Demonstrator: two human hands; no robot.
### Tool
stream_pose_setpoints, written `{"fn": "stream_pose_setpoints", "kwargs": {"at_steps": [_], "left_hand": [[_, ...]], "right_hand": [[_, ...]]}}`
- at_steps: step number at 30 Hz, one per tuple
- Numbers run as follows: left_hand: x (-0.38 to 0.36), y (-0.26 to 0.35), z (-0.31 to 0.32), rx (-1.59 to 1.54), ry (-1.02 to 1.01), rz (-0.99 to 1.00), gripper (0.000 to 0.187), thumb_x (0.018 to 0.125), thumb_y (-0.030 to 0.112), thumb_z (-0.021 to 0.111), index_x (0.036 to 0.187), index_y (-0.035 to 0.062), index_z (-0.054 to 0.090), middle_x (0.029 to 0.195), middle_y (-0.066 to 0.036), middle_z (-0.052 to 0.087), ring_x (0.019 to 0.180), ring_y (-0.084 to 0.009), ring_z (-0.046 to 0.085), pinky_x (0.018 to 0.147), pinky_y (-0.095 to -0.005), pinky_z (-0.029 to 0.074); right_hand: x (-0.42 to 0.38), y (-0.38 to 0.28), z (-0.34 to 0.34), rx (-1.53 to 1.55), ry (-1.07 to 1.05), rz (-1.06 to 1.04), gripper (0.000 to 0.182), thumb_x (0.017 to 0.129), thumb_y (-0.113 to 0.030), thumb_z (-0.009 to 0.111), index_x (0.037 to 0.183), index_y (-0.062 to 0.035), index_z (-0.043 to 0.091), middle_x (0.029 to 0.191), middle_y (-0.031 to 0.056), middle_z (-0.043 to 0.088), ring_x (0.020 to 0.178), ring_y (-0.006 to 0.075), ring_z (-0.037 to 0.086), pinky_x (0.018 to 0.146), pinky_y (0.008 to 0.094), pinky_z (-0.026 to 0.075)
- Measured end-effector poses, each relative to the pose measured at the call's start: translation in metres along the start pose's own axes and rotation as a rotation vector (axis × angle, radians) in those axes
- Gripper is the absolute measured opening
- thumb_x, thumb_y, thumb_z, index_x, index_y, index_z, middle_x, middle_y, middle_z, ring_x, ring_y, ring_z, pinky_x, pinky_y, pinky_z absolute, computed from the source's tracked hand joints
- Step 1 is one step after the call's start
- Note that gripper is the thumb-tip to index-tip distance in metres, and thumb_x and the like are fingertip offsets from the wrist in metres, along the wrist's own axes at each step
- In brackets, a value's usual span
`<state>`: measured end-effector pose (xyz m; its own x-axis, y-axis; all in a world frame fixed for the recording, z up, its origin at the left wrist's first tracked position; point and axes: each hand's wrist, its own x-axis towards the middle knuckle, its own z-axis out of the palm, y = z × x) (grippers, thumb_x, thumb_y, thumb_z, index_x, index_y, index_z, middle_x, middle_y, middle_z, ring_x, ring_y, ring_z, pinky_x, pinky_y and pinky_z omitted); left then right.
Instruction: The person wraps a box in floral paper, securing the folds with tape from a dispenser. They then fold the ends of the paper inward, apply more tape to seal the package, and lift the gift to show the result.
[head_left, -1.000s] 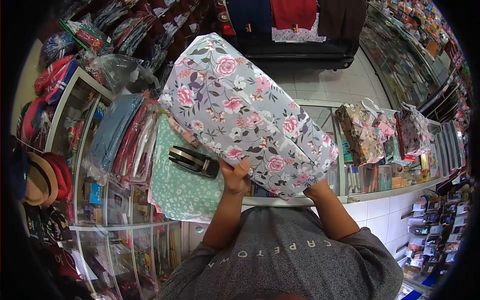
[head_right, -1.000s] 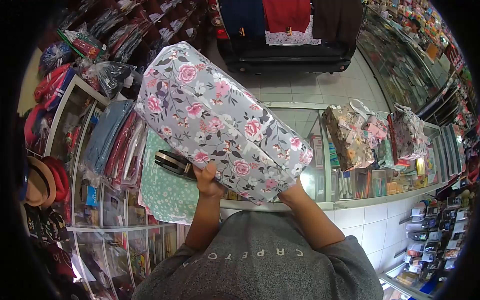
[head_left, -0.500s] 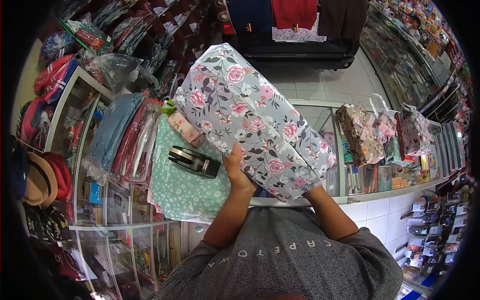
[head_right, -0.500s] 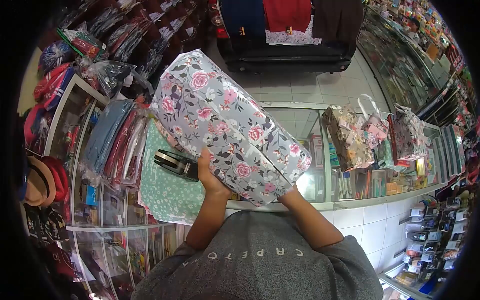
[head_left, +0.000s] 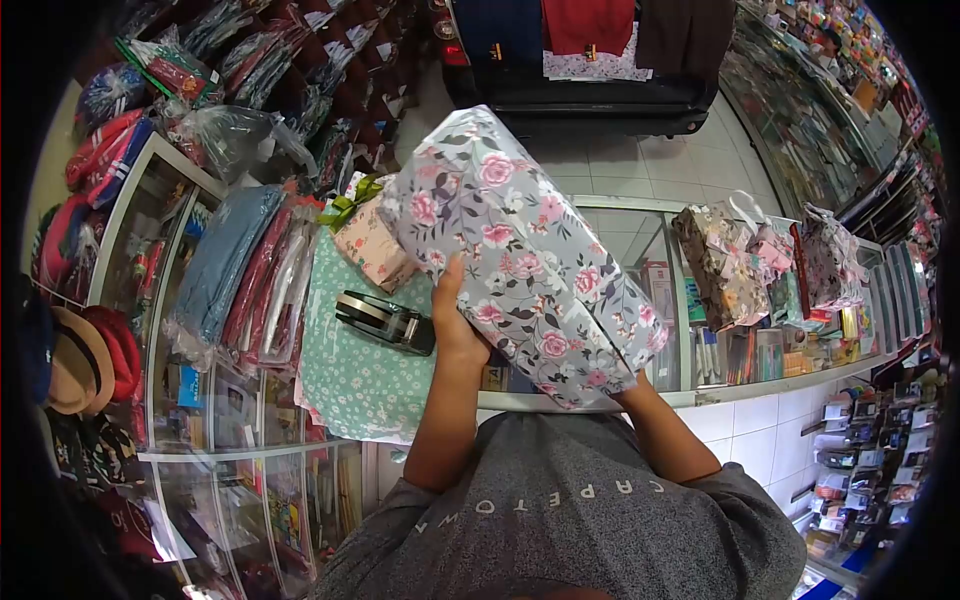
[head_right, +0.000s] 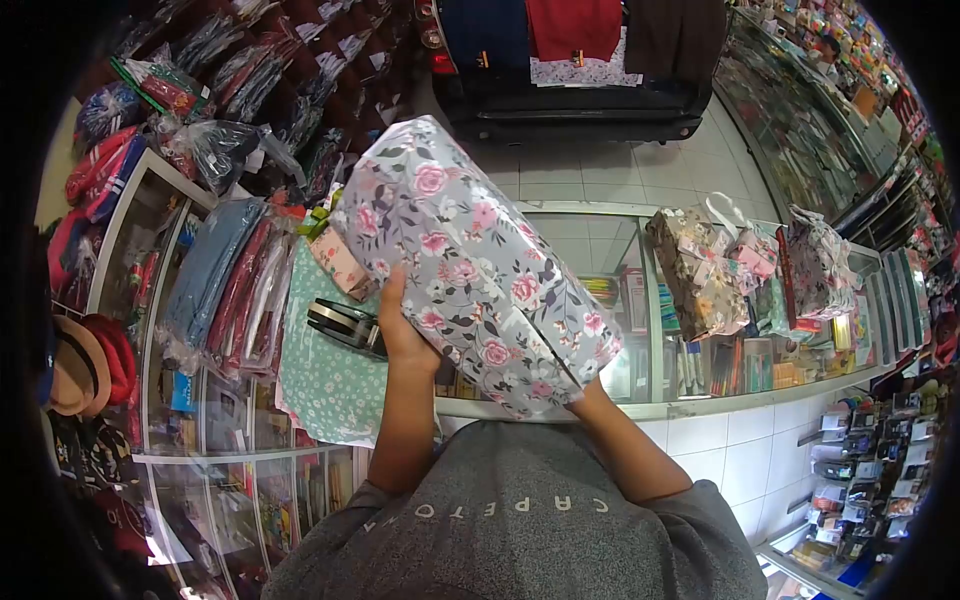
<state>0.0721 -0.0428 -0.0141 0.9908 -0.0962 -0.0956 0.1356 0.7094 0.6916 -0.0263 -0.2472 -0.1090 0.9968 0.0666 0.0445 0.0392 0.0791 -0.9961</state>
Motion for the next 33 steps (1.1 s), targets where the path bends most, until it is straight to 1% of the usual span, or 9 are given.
{"fn": "stream_pose_setpoints", "kwargs": {"at_steps": [5, 9, 15, 19, 21, 22, 29, 30, 33], "left_hand": [[0.008, -0.012, -0.003, -0.052, 0.045, 0.046, 0.059, 0.094, 0.034, 0.065, 0.140, 0.0007, 0.050, 0.130, -0.013, 0.062, 0.115, -0.0282, 0.064, 0.098, -0.0446, 0.052], [0.006, -0.012, 0.004, -0.111, 0.035, 0.046, 0.055, 0.092, 0.027, 0.068, 0.137, -0.0015, 0.052, 0.125, -0.012, 0.064, 0.109, -0.0268, 0.067, 0.092, -0.0431, 0.056], [0.023, -0.002, -0.011, -0.051, 0.008, 0.242, 0.071, 0.096, 0.020, 0.065, 0.154, 0.0011, 0.030, 0.148, -0.014, 0.045, 0.134, -0.0260, 0.049, 0.112, -0.0432, 0.040], [0.051, 0.024, -0.032, 0.923, 0.043, 0.638, 0.051, 0.100, 0.026, 0.063, 0.140, -0.0028, 0.052, 0.131, -0.013, 0.059, 0.120, -0.0189, 0.056, 0.101, -0.0341, 0.045], [0.047, 0.039, -0.018, 0.817, -0.129, 0.126, 0.038, 0.098, 0.030, 0.067, 0.114, -0.0047, 0.069, 0.100, -0.005, 0.068, 0.090, -0.0084, 0.059, 0.079, -0.0251, 0.048], [0.045, 0.041, -0.006, 0.823, -0.112, 0.105, 0.035, 0.095, 0.032, 0.072, 0.089, -0.0022, 0.074, 0.072, 0.005, 0.062, 0.066, -0.0016, 0.049, 0.059, -0.0212, 0.041], [0.074, 0.029, -0.019, 0.856, -0.085, -0.114, 0.038, 0.090, 0.030, 0.080, 0.069, 0.0014, 0.067, 0.061, 0.003, 0.061, 0.050, -0.0023, 0.047, 0.044, -0.0237, 0.035], [0.080, 0.030, -0.024, 0.859, -0.096, -0.175, 0.030, 0.091, 0.025, 0.079, 0.083, -0.0039, 0.072, 0.077, -0.009, 0.073, 0.059, -0.0114, 0.066, 0.054, -0.0251, 0.053], [0.090, 0.023, -0.037, 0.874, -0.081, -0.226, 0.030, 0.091, 0.023, 0.079, 0.088, -0.0053, 0.072, 0.081, -0.010, 0.074, 0.063, -0.0118, 0.068, 0.057, -0.0255, 0.054]], "right_hand": [[-0.005, -0.007, 0.001, -0.175, 0.027, -0.014, 0.058, 0.100, -0.024, 0.062, 0.151, -0.0035, 0.042, 0.153, 0.0128, 0.046, 0.139, 0.0244, 0.046, 0.115, 0.0394, 0.037], [-0.007, -0.007, 0.000, 0.275, 0.019, 0.162, 0.058, 0.101, -0.024, 0.061, 0.152, -0.0030, 0.041, 0.154, 0.0123, 0.045, 0.138, 0.0233, 0.046, 0.114, 0.0388, 0.039], [-0.008, 0.001, -0.018, 0.305, 0.091, 0.162, 0.056, 0.099, -0.020, 0.064, 0.148, -0.0014, 0.044, 0.145, 0.0126, 0.054, 0.127, 0.0227, 0.056, 0.107, 0.0380, 0.046], [-0.016, 0.002, -0.029, 0.329, 0.146, 0.238, 0.055, 0.099, -0.019, 0.065, 0.147, -0.0010, 0.046, 0.142, 0.0126, 0.056, 0.124, 0.0225, 0.057, 0.105, 0.0377, 0.048], [-0.020, 0.002, -0.037, 0.337, 0.180, 0.273, 0.055, 0.098, -0.019, 0.065, 0.147, -0.0009, 0.046, 0.141, 0.0127, 0.057, 0.122, 0.0223, 0.058, 0.104, 0.0376, 0.048], [-0.022, 0.002, -0.041, 0.340, 0.198, 0.287, 0.055, 0.098, -0.019, 0.065, 0.146, -0.0008, 0.047, 0.140, 0.0127, 0.057, 0.122, 0.0223, 0.059, 0.103, 0.0375, 0.049], [-0.038, 0.013, -0.065, 0.287, 0.301, 0.287, 0.052, 0.094, -0.014, 0.070, 0.140, 0.0004, 0.052, 0.128, 0.0124, 0.064, 0.109, 0.0203, 0.064, 0.092, 0.0361, 0.055], [-0.038, 0.011, -0.064, 0.210, 0.300, 0.304, 0.051, 0.093, -0.014, 0.071, 0.139, 0.0002, 0.053, 0.128, 0.0123, 0.064, 0.108, 0.0197, 0.064, 0.090, 0.0356, 0.056], [-0.039, 0.007, -0.064, 0.177, 0.302, 0.301, 0.050, 0.092, -0.015, 0.072, 0.137, -0.0006, 0.055, 0.125, 0.0117, 0.065, 0.106, 0.0187, 0.064, 0.087, 0.0346, 0.056]]}}
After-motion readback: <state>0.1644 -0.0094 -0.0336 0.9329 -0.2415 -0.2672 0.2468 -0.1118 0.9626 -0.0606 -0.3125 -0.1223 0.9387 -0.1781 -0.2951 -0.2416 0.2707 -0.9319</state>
